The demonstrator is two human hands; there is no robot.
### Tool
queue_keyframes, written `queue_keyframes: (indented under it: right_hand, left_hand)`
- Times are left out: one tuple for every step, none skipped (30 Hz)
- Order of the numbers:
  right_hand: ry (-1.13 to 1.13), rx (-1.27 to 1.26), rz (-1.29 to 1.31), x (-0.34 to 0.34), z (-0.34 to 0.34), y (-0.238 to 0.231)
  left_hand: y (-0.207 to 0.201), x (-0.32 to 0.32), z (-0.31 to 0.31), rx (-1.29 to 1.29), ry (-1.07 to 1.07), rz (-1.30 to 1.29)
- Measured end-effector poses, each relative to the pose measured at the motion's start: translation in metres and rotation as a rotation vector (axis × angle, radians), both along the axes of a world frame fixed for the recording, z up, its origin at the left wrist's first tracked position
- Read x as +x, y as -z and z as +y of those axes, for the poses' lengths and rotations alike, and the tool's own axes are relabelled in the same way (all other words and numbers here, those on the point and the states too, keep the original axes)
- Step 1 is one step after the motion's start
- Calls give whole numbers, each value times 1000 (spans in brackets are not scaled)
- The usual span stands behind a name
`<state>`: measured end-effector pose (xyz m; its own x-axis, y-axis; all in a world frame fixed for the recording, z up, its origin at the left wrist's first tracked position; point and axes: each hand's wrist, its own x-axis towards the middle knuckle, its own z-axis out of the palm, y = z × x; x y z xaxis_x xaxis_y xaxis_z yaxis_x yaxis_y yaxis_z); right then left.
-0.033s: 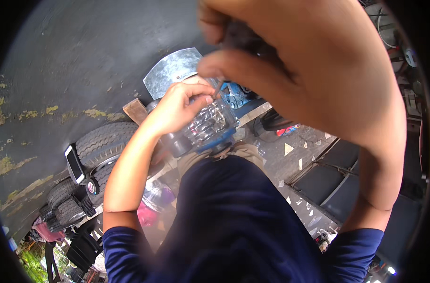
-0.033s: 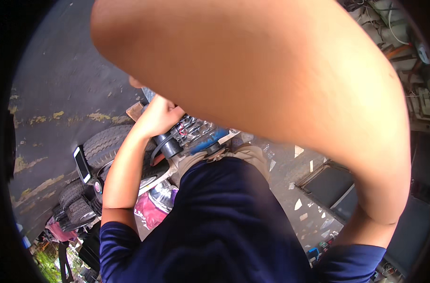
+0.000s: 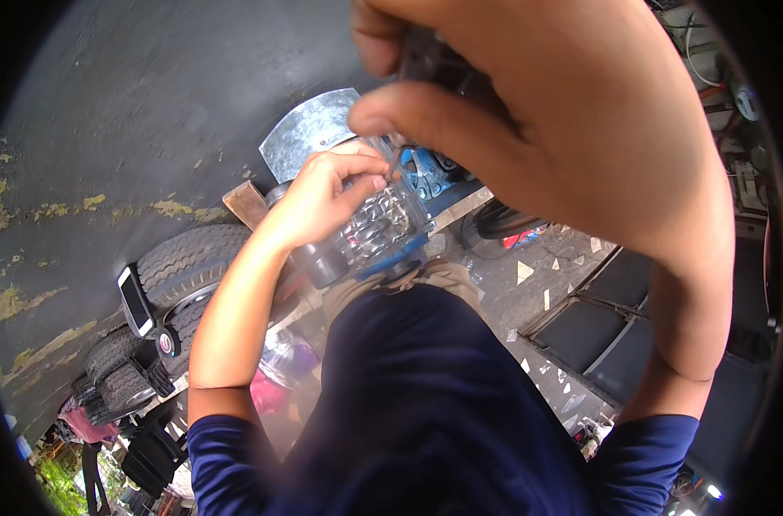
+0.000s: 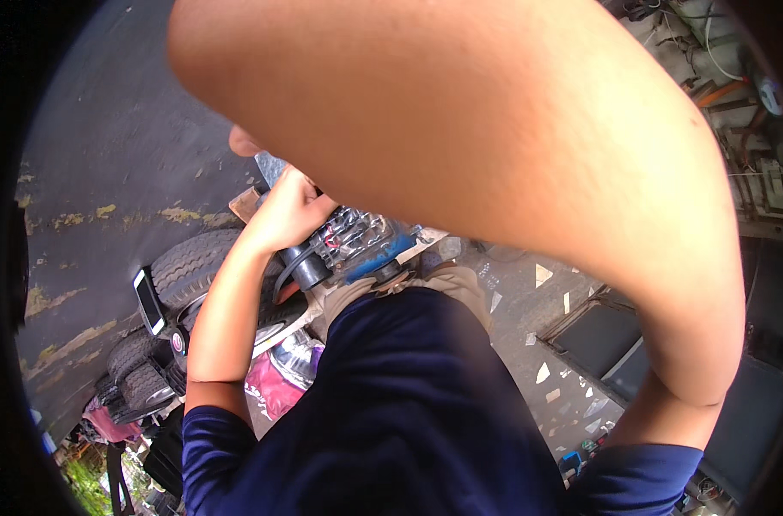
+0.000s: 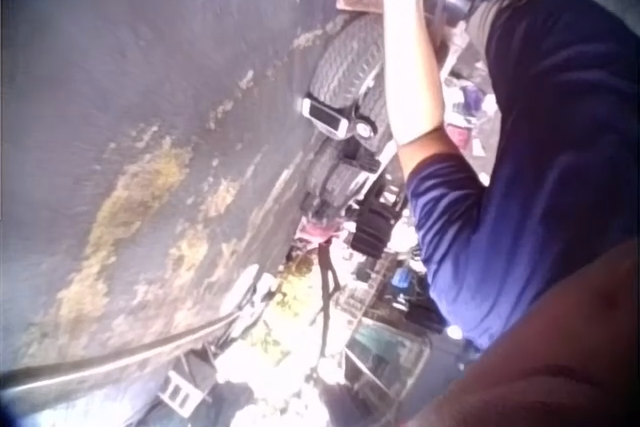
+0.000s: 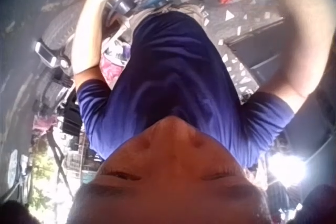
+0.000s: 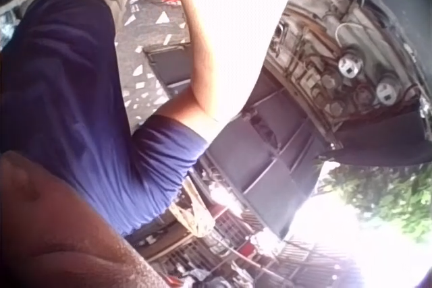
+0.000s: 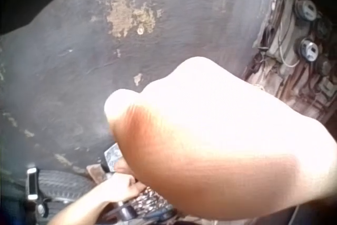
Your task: Repairing and soldering components on an electric motor of an air compressor.
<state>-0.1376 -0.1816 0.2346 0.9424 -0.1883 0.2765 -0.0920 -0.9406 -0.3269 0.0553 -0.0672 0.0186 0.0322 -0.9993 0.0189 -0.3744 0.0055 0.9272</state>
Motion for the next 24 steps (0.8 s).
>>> queue_keyframes:
  right_hand:
    - [-7,-11,5,0,-2,0]
    - [-13,-23,11,-1,-3,0]
    - [-24,-29,17,0,-5,1]
    - [-35,-35,23,1,-8,1]
    - [-43,-42,29,2,-10,2]
    - [-56,-48,32,4,-12,3]
    - [-68,-55,36,7,-14,4]
    - [-80,-61,39,10,-16,4]
    - [-88,-71,45,10,-16,4]
    - [-97,-80,52,9,-16,3]
    - [-106,-89,58,9,-17,3]
    - [-114,-97,63,10,-18,2]
    - [-122,-105,68,11,-19,3]
    - [-119,-106,69,12,-13,0]
    - [-22,-62,134,13,-2,-8]
    - [80,-15,200,13,6,-13]
    - [78,-15,199,11,9,-18]
    - [98,-88,224,6,12,-22]
    - [118,-160,249,4,12,-23]
    - [115,-159,248,5,12,-23]
    - [110,-159,246,9,15,-23]
    - [103,-158,245,20,20,-22]
    - [96,-157,243,22,20,-22]
    - [95,-161,241,17,17,-25]
  left_hand:
    - [9,3,-4,-27,41,47]
    - [11,3,-5,-32,45,48]
    - [8,3,-5,14,46,49]
    - [7,3,-6,60,49,50]
    - [11,4,-6,5,54,4]
    - [14,8,-5,6,51,2]
    - [16,11,-4,-34,63,1]
    - [17,13,-4,-74,76,-2]
    - [16,12,-4,-77,77,0]
    - [14,10,-4,-90,69,-28]
    - [13,7,-4,-103,62,-57]
    - [12,5,-4,-104,64,-56]
    - [11,3,-3,-117,65,-72]
    - [10,1,-4,-129,67,-88]
    - [18,4,-4,-180,78,-64]
    - [18,5,-6,-180,77,-65]
    - [19,7,-8,-149,89,-60]
    - [19,7,-9,-117,101,-55]
    - [18,7,-10,-116,100,-56]
    - [16,7,-11,-53,94,-6]
    - [16,8,-11,11,89,44]
    - [16,8,-10,14,86,43]
    - [18,9,-9,18,91,60]
    - [19,9,-10,17,101,76]
